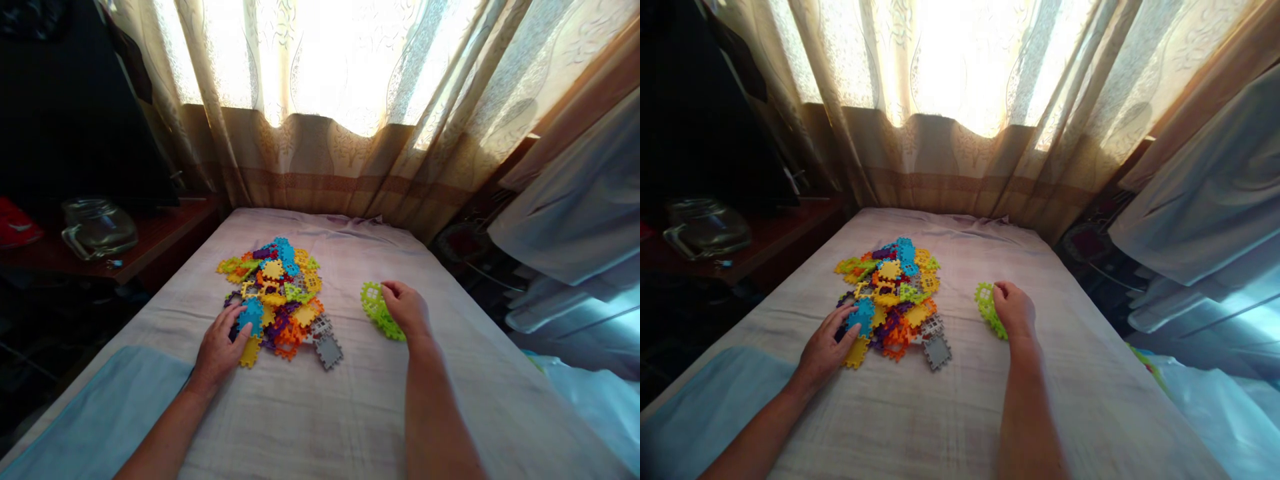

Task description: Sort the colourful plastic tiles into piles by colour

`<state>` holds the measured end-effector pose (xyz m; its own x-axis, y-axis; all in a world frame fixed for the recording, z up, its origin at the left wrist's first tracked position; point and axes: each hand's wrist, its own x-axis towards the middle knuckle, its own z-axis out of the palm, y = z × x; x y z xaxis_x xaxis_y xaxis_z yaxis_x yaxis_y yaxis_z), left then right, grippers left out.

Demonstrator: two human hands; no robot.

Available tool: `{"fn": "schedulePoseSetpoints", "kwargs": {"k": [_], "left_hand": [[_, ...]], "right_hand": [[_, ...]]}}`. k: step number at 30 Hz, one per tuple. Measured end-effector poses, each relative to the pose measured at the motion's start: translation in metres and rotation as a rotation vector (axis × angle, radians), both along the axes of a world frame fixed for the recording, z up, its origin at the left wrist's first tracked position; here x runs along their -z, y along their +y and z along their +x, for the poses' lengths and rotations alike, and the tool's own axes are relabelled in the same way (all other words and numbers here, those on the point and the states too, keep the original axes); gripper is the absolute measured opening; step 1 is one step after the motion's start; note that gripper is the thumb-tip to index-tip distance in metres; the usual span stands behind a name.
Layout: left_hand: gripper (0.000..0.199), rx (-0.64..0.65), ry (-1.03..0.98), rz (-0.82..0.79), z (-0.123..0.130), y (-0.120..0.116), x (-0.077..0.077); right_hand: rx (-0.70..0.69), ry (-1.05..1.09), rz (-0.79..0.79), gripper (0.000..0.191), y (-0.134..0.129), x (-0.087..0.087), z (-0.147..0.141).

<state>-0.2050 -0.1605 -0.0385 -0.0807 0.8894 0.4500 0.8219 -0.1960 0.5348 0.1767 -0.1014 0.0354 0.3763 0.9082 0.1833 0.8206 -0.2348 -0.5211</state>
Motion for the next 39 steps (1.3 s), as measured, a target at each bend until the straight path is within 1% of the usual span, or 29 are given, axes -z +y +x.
{"fn": "schedulePoseSetpoints", "kwargs": {"k": [3, 10, 15, 18, 20, 23, 27, 30, 32, 34, 39], "left_hand": [[0.048, -0.008, 0.005, -0.009, -0.001, 0.001, 0.000], [0.050, -0.010, 0.020, -0.008, -0.001, 0.002, 0.001], [0.049, -0.003, 0.028, 0.004, -0.002, 0.002, 0.002], [0.049, 0.003, 0.029, 0.002, -0.002, 0.002, 0.001], [0.049, 0.003, 0.026, -0.002, -0.002, 0.001, 0.001], [0.049, -0.009, 0.018, -0.003, -0.001, 0.002, 0.002], [0.047, -0.012, 0.010, 0.001, -0.001, 0.002, 0.003], [0.047, -0.003, 0.009, -0.001, -0.001, 0.001, 0.003], [0.048, -0.001, 0.008, 0.001, -0.001, 0.001, 0.002], [0.048, -0.001, 0.006, 0.001, 0.000, 0.001, 0.002], [0.045, -0.003, 0.000, -0.005, 0.000, 0.000, 0.001]], "right_hand": [[0.063, -0.028, -0.076, 0.032, -0.002, 0.002, 0.013], [0.082, -0.053, -0.114, 0.032, 0.002, 0.013, 0.018], [0.151, -0.062, -0.070, 0.037, 0.000, 0.011, 0.017], [0.123, -0.049, -0.002, 0.035, 0.000, 0.005, 0.007], [0.061, -0.042, 0.047, 0.033, 0.002, 0.002, -0.006], [-0.103, -0.036, 0.115, 0.030, 0.003, 0.003, -0.036], [-0.385, -0.063, 0.178, 0.027, 0.000, 0.012, -0.084], [-0.560, -0.122, 0.192, 0.023, -0.006, 0.020, -0.112], [-0.643, -0.157, 0.194, 0.021, -0.009, 0.024, -0.122], [-0.705, -0.177, 0.191, 0.019, -0.011, 0.025, -0.126], [-0.759, -0.190, 0.165, 0.019, -0.012, 0.023, -0.124]]}}
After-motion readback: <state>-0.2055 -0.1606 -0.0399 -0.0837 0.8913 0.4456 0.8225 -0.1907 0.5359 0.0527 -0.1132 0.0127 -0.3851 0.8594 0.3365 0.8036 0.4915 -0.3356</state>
